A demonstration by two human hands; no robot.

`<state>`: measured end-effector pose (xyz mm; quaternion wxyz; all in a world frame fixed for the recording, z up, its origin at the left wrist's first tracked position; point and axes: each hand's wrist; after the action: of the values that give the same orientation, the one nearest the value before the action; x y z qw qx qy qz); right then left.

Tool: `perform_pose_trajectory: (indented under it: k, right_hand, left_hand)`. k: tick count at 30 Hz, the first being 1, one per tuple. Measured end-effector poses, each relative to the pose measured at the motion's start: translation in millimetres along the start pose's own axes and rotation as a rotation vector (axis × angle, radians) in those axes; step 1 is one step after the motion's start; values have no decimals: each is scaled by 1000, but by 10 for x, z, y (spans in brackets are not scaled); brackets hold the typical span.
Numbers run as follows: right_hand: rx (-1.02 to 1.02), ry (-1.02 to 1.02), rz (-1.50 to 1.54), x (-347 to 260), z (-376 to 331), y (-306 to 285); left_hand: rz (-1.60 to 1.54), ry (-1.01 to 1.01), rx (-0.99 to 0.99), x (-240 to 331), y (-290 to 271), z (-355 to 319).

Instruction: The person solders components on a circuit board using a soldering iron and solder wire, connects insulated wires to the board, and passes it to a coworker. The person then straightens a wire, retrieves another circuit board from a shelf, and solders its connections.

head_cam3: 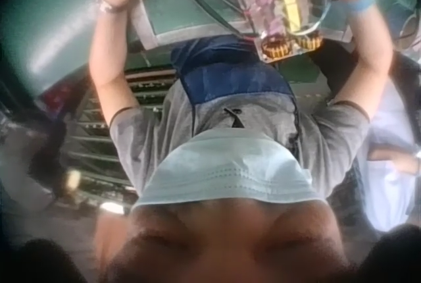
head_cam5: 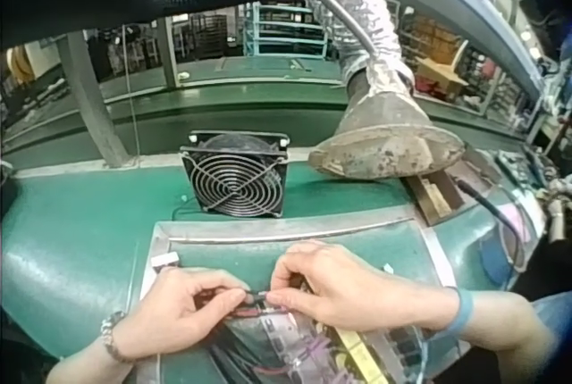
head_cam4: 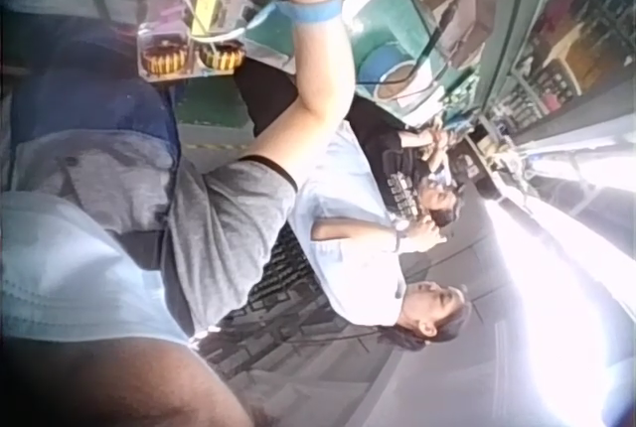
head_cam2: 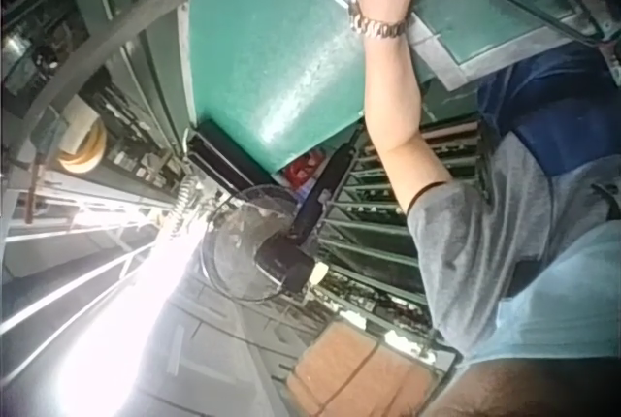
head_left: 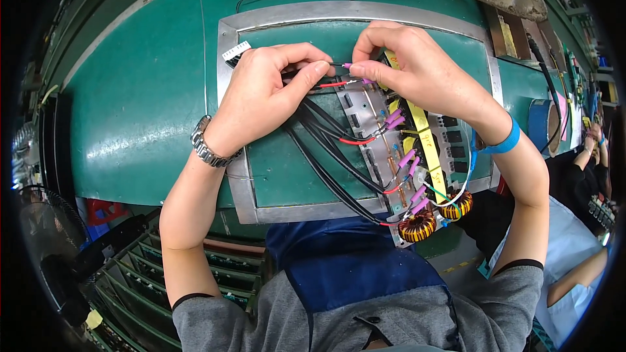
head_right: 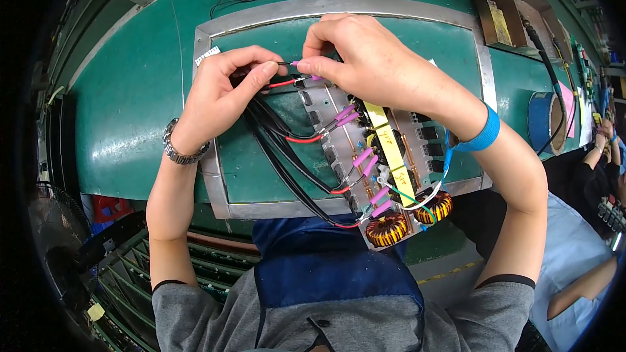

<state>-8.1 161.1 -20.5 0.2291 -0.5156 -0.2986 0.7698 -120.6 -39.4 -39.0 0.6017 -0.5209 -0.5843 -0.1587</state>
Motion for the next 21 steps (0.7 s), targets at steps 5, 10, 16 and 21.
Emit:
perform_pose_trajectory:
  k: [5,10,16,21]
  right_hand:
    - [-18,26,43,-1,14,-2]
    - [-5,-33,32,4,46,62]
    - [173,-179,-139,-176,-5,-5]
    - [3,-245,-490,-223,-187,-45]
  left_hand:
    - [30,-2,0,8,-6,0]
    - [46,10,-11,-3,-23,9]
    - [-14,-2,-32,-35,-25,16]
    - [79,-70,58,27,-22,20]
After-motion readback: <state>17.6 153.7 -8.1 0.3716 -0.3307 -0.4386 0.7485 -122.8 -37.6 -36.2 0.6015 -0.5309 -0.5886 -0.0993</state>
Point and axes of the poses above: each hand's wrist, its own z-axis towards the middle knuckle, its own y-axis out of the palm, x = y × z, and after that the axes turned 13 degrees about -y, right-handed
